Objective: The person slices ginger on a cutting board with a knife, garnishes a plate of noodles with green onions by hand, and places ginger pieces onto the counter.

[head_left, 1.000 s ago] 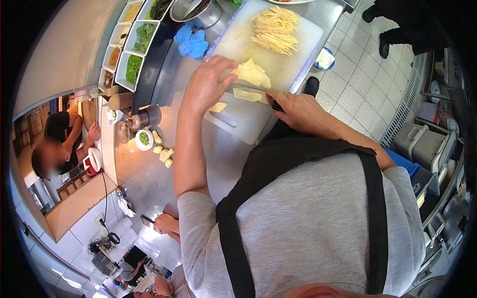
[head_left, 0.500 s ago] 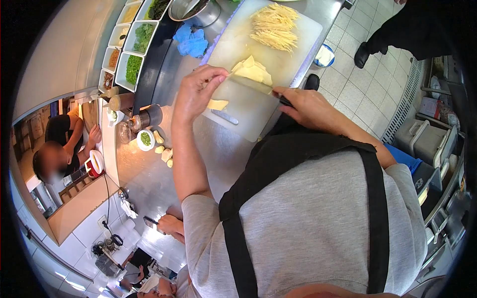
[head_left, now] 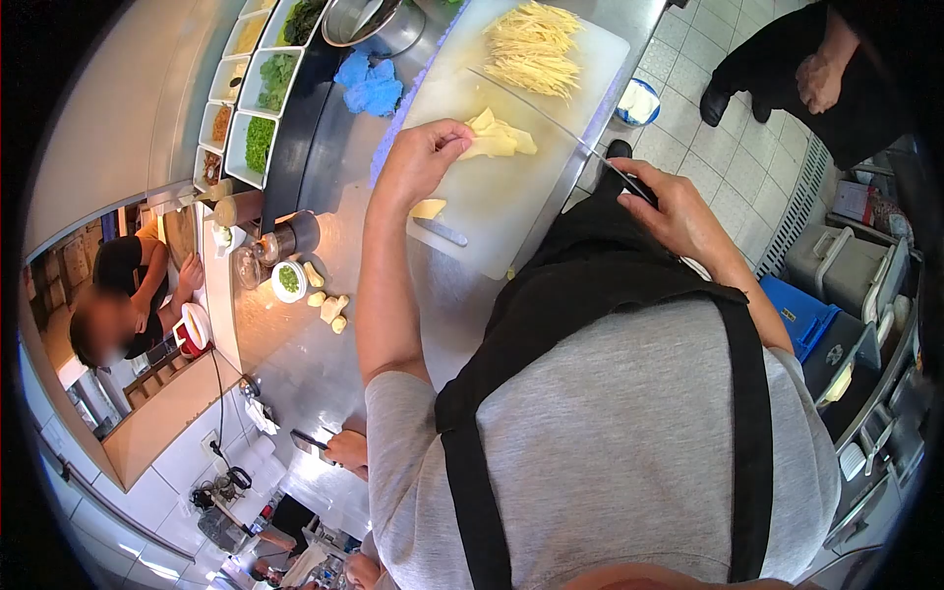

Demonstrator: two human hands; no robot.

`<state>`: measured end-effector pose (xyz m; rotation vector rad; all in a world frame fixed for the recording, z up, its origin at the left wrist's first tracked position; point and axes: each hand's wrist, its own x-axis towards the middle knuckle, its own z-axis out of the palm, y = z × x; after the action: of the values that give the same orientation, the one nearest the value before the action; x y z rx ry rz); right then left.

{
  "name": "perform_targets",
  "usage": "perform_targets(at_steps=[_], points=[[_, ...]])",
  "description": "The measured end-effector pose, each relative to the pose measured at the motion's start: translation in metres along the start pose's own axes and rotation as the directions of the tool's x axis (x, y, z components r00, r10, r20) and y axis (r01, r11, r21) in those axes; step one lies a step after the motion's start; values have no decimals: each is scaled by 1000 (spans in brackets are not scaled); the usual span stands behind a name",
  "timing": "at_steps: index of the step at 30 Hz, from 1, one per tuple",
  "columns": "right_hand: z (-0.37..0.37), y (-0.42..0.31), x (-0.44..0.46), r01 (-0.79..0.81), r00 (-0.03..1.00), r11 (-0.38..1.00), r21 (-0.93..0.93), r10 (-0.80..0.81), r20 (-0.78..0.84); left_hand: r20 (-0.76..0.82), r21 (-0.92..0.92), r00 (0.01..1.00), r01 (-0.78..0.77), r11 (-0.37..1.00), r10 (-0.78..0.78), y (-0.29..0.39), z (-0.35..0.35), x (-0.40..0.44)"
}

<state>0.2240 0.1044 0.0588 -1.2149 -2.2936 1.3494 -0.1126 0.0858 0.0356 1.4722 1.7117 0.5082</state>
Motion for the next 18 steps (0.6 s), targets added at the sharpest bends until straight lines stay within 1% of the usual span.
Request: perform_targets(at_steps=[2,5,8,11,14,17,18], points=[[1,6,-3,7,1000,1000,-11,-7,-6,-101,-26,994,41,999,-44,-2,7,-1],[2,12,-8,-1,999,1000,-24,2,41,-247,25,969,1,1000,5,-4,15,-8],[-2,7,-13,8,998,998,-57,-5,62,-359,61,933,30,998,-6,1,26,-19],[-5,4,-15,-49,993,996,-77,56,100,-427,88,904,53,995,-10,2,36,-20],[-5,4,-15,-63,991,993,-97,73,109,-442,63,897,50,997,-17,3,41,-20],[-4,6,-15,-61,992,994,-90,70,104,-404,-58,912,51,997,-70,-10,44,-22],[-2,10,-14,-43,995,996,-76,49,92,-375,-138,924,22,990,-73,-8,41,-24]])
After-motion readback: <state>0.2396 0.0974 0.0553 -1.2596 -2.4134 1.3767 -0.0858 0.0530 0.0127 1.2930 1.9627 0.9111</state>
